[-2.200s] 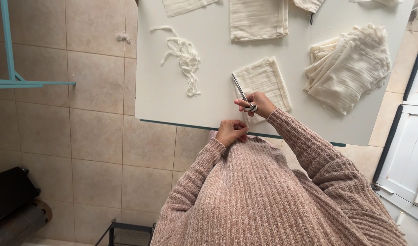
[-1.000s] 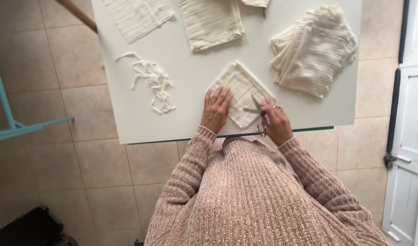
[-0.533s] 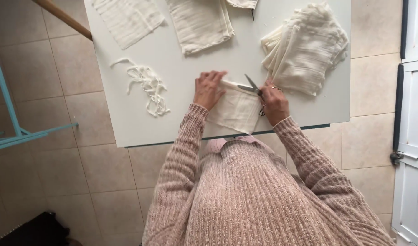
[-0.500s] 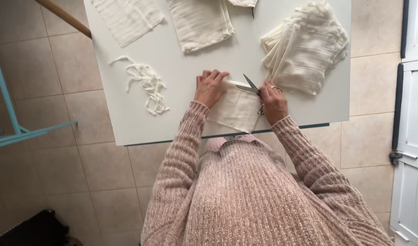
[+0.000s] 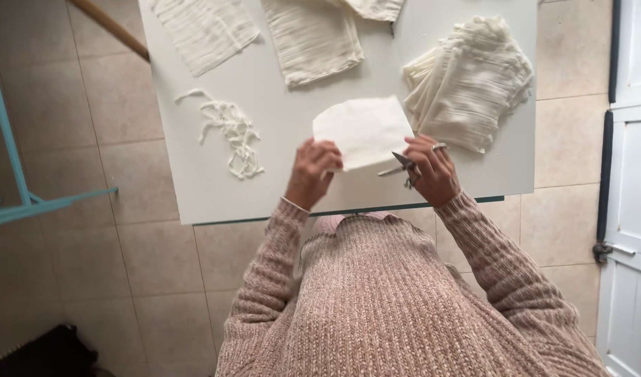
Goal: Cutting and trimming small squares of white fabric using scissors.
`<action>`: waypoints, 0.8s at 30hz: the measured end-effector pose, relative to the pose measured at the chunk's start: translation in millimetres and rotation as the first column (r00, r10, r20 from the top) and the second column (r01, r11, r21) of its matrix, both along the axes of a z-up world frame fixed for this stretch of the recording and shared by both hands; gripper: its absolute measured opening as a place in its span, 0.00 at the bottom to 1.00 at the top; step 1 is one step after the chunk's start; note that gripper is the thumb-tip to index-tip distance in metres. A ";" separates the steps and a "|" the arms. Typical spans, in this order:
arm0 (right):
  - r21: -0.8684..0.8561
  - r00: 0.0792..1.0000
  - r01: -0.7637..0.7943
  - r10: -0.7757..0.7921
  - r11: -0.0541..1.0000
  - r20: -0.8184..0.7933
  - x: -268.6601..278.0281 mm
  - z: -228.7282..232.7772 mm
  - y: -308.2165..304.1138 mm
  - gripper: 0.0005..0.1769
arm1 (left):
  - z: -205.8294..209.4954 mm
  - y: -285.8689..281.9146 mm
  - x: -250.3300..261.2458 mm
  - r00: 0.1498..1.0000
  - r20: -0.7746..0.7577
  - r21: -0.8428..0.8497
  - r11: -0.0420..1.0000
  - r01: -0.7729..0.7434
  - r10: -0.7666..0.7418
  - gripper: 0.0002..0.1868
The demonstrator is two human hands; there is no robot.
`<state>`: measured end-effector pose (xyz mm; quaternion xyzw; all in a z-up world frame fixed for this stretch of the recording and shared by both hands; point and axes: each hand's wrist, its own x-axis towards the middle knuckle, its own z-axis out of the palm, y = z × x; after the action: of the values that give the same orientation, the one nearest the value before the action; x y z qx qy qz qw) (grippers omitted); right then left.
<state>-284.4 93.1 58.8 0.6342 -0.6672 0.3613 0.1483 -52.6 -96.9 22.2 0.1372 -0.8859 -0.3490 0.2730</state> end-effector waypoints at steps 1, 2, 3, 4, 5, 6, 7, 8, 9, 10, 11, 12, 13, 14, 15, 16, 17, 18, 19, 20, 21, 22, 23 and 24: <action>0.005 1.000 -0.013 0.013 1.000 0.003 0.1 -26.5 18.1 0.07 | -1.1 13.4 11.3 1.000 0.003 0.005 1.000 -0.013 0.013 0.14; 0.089 1.000 -0.007 0.006 0.996 0.007 -0.5 -52.7 36.3 0.09 | -2.0 26.9 21.9 0.999 0.051 0.025 1.000 -0.013 0.012 0.13; 0.170 1.000 0.005 -0.006 0.985 0.005 -2.8 -79.1 53.8 0.12 | -3.3 38.2 29.8 0.996 0.094 0.041 0.999 -0.007 0.003 0.15; 0.172 1.000 -0.002 0.001 0.985 0.004 1.5 -76.6 53.0 0.12 | -16.4 48.8 38.8 0.996 0.094 0.043 0.999 -0.014 0.010 0.15; 0.203 0.999 -0.007 -0.001 0.979 0.040 7.9 -73.8 54.5 0.13 | -28.8 61.3 49.4 0.997 0.079 0.098 0.995 -0.029 0.021 0.14; 0.235 0.997 -0.013 -0.005 0.972 0.075 14.2 -71.4 56.5 0.14 | -41.5 74.4 59.8 0.997 0.064 0.153 0.987 -0.044 0.034 0.14; 0.245 0.997 -0.021 0.001 0.969 0.081 21.0 -60.6 43.3 0.14 | -41.3 76.1 62.0 0.997 0.071 0.163 0.985 -0.051 0.040 0.14; 0.245 0.995 -0.045 0.020 0.969 0.102 27.7 -49.9 30.2 0.14 | -40.8 78.2 64.0 0.991 0.053 0.214 0.968 -0.132 0.123 0.15; 0.235 0.993 -0.061 0.035 0.970 0.115 31.6 -39.7 12.2 0.15 | -41.1 73.3 62.0 0.979 0.031 0.256 0.945 -0.203 0.201 0.17; 0.236 0.993 -0.062 0.035 0.970 0.115 24.9 -72.9 15.1 0.15 | -31.3 70.6 58.8 0.979 0.031 0.257 0.945 -0.203 0.202 0.17; 0.235 0.997 -0.051 0.035 0.971 0.074 18.2 -106.5 16.4 0.15 | -21.7 66.7 55.7 0.936 0.048 0.400 0.852 -0.337 0.348 0.15; 0.234 0.999 -0.041 0.034 0.971 0.034 11.6 -140.5 17.4 0.15 | -12.3 62.8 52.7 0.872 0.087 0.529 0.720 -0.450 0.481 0.13; 0.241 0.999 -0.046 0.038 0.969 0.037 3.2 -147.1 21.1 0.15 | -23.8 62.0 52.9 0.870 0.093 0.532 0.714 -0.455 0.484 0.13; 0.269 0.998 -0.038 0.023 0.962 0.056 -5.2 -154.2 24.8 0.17 | -35.9 61.3 53.1 0.860 0.051 0.807 0.487 -0.335 0.507 0.14; 0.297 0.997 -0.033 0.011 0.954 0.075 -14.3 -161.5 27.5 0.19 | -48.0 60.9 53.2 0.838 0.019 0.967 0.202 -0.153 0.545 0.22; 0.303 0.997 -0.041 0.018 0.952 0.078 -12.0 -147.9 24.0 0.19 | -39.8 60.9 51.9 0.834 0.025 0.968 0.194 -0.157 0.551 0.22; 0.305 0.994 0.001 -0.033 0.953 0.100 -9.2 -133.4 23.5 0.17 | -31.7 59.9 49.0 0.850 0.026 0.988 0.114 -0.101 0.526 0.23; 0.307 0.989 0.043 -0.084 0.951 0.121 -7.0 -118.6 22.7 0.15 | -23.1 58.8 45.7 0.865 0.025 0.998 0.031 -0.047 0.501 0.23; 0.305 0.989 0.043 -0.083 0.951 0.119 12.5 -84.7 21.9 0.15 | -23.6 60.0 45.7 0.865 0.023 0.998 0.032 -0.045 0.502 0.23; 0.431 0.887 -0.069 -0.142 0.900 0.439 32.3 -50.6 21.3 0.13 | -23.8 61.1 45.9 0.881 0.026 0.999 0.014 -0.037 0.473 0.25; 0.505 0.679 -0.224 -0.238 0.834 0.695 54.2 -16.4 23.2 0.10 | -23.3 65.4 48.7 0.895 0.036 0.999 -0.010 -0.035 0.445 0.26; 0.507 0.678 -0.228 -0.238 0.831 0.696 67.6 -19.1 31.7 0.10 | -23.5 66.0 48.7 0.893 0.040 0.999 -0.013 -0.038 0.448 0.26; 0.557 0.461 -0.391 -0.368 0.733 0.807 81.9 -21.7 42.0 0.10 | -24.1 66.6 48.4 0.892 0.032 0.999 -0.015 -0.029 0.452 0.26; 0.540 0.225 -0.557 -0.512 0.631 0.829 96.1 -24.1 52.4 0.14 | -24.7 67.4 47.8 0.890 0.025 1.000 -0.017 -0.019 0.455 0.26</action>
<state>-188.3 145.5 34.7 0.2652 -0.6730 0.3471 -0.5968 -4.7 -29.6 -2.5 0.3814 -0.2969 -0.8254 0.2916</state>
